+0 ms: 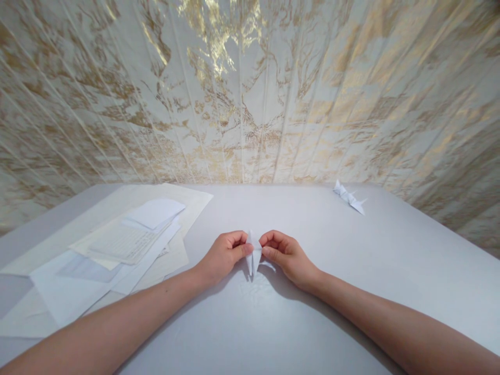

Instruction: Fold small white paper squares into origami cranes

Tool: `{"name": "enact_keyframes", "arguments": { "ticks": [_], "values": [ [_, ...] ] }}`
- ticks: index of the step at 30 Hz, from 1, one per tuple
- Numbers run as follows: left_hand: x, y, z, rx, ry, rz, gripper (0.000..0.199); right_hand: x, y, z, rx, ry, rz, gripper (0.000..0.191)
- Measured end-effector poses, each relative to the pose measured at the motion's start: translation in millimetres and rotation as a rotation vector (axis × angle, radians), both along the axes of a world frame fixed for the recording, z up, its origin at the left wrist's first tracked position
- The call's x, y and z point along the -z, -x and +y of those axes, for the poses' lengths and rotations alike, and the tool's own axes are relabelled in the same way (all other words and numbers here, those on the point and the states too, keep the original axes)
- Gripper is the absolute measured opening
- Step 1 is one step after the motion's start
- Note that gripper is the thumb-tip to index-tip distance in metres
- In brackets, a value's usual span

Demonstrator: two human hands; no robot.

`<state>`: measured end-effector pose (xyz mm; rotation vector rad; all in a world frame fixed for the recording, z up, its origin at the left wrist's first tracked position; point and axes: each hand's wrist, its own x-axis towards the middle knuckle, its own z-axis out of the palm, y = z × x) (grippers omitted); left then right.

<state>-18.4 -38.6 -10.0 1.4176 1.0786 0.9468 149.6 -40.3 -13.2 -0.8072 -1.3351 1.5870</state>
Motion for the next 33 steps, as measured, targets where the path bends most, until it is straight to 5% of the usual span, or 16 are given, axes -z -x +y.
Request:
{"name": "enact_keyframes", "arguments": {
  "ticks": [11,17,25,33],
  "values": [
    [-1.5,-2.7,-3.0,-0.162,-0.105,0.045,0.024,0.0,3.1,-2.2,0.036,0.025,0.037,0.026],
    [-6.6,-2.1,-7.5,-0.071,-0.222,0.208,0.008,1.5,2.6,-1.2,0.059,-0.012,-0.004,0.022],
    [-6.6,-3.9,-10.9,-0.037,-0.236,0.245,0.027,1.1,1.3,-1.8,0.030,-0.007,-0.021,0.022],
    [-8.0,-5.8,-13.2,-0.003,-0.306,0.337,0.019,2.0,3.6,-0.7,0.015,0.026,0.005,0.029]
  ]
}}
